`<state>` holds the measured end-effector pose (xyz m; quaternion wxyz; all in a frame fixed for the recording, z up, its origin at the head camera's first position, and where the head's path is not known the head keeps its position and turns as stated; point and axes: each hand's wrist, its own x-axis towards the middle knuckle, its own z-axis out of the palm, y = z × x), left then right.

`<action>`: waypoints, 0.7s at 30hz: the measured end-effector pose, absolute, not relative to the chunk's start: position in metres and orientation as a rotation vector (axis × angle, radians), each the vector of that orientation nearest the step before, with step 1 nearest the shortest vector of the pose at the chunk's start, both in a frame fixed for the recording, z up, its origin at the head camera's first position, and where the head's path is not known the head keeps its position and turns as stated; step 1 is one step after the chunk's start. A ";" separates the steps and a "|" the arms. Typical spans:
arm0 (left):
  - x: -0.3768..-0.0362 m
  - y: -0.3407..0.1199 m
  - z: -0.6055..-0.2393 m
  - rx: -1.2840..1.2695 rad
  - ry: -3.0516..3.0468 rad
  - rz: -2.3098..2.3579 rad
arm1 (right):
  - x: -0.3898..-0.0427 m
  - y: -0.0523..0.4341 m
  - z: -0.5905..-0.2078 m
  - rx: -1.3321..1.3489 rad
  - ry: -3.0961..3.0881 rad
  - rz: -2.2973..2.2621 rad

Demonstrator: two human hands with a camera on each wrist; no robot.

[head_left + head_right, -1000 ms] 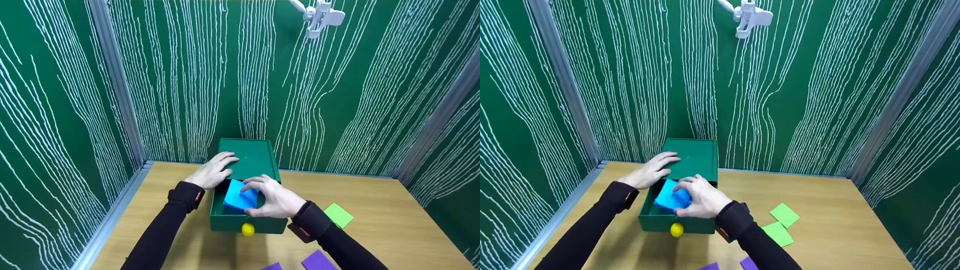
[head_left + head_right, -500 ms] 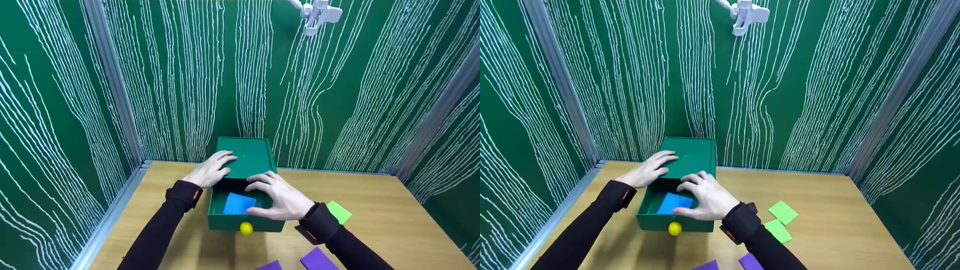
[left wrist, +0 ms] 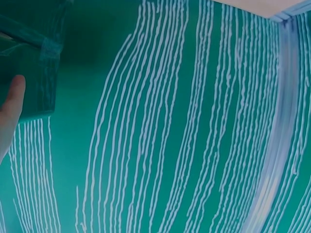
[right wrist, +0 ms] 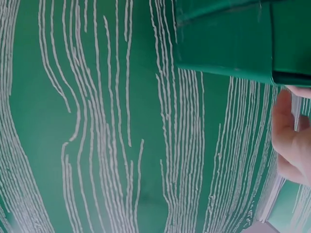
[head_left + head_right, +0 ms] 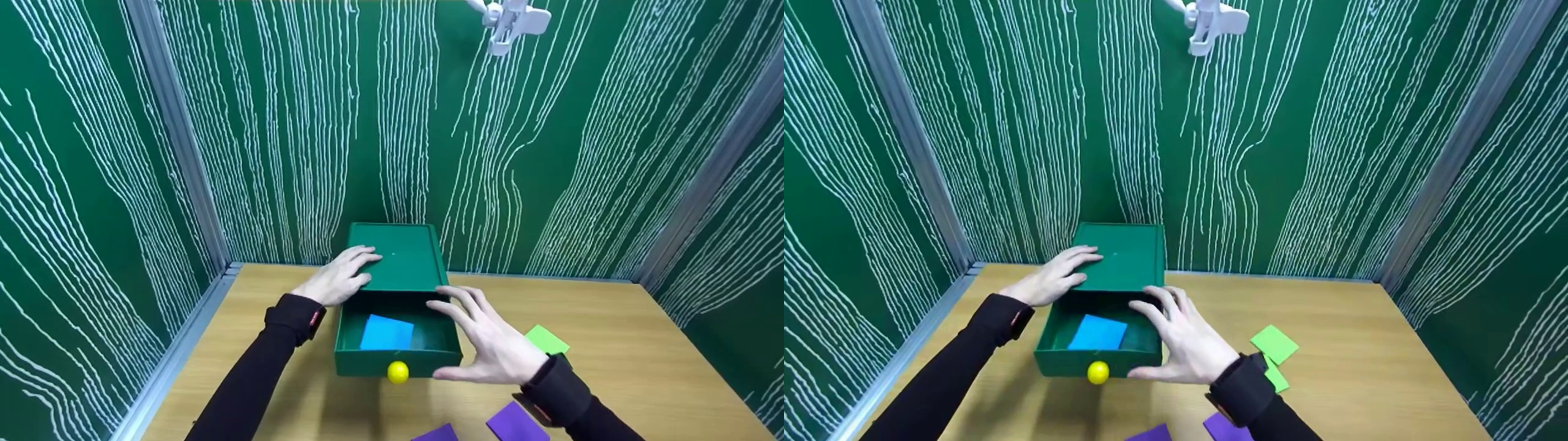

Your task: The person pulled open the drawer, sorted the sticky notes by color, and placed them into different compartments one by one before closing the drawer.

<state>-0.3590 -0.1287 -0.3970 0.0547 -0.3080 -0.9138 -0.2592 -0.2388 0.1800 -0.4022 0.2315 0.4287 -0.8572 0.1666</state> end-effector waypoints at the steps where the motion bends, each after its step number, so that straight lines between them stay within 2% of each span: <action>1: -0.359 -0.129 -0.396 -0.936 -2.781 -0.786 | -0.238 0.182 -0.405 1.170 -2.357 0.458; 10: -0.359 -0.129 -0.387 -0.949 -2.879 -0.769 | -0.253 0.196 -0.421 1.078 -2.410 0.587; 21: -0.363 -0.131 -0.378 -1.112 -2.900 -0.662 | -0.279 0.198 -0.429 1.009 -2.373 0.675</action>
